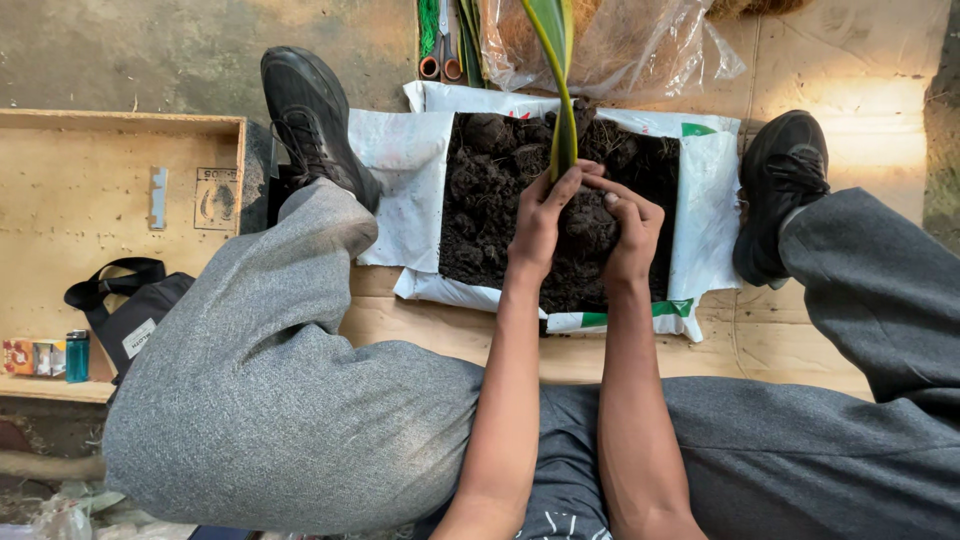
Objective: The person sits on the ground and packs soil around the base of a plant with a single long leaf. They repeatedly press and shape the soil by hand to secure the plant in place.
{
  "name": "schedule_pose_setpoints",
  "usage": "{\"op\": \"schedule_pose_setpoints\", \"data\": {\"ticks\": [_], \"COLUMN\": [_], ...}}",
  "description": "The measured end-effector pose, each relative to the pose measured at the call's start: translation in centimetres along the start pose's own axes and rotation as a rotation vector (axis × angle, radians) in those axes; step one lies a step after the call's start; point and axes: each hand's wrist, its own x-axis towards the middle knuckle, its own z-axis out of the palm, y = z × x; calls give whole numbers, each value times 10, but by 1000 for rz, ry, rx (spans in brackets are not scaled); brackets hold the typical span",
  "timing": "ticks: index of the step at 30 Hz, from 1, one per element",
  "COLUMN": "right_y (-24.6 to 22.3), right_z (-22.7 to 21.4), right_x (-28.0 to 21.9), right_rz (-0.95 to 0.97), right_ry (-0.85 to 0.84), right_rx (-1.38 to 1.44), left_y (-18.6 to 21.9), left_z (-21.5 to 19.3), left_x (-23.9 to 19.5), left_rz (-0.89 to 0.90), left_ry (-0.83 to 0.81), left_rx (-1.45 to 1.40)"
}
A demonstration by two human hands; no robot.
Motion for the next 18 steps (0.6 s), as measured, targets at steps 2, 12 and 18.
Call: {"op": "schedule_pose_setpoints", "data": {"ticks": [2,12,18], "right_y": [-8,-20,-17], "right_z": [4,37,37], "right_x": [0,-17,-19], "right_rz": [115,37,-156], "right_ry": [-14,173,268], "right_rx": [64,-470,-487], "left_y": [1,4,8], "left_z": [1,-4,7], "left_x": [-1,-7,-14], "left_rz": [19,-10,20], "left_ry": [2,-7,-30], "left_rx": [-87,-386,-417]}}
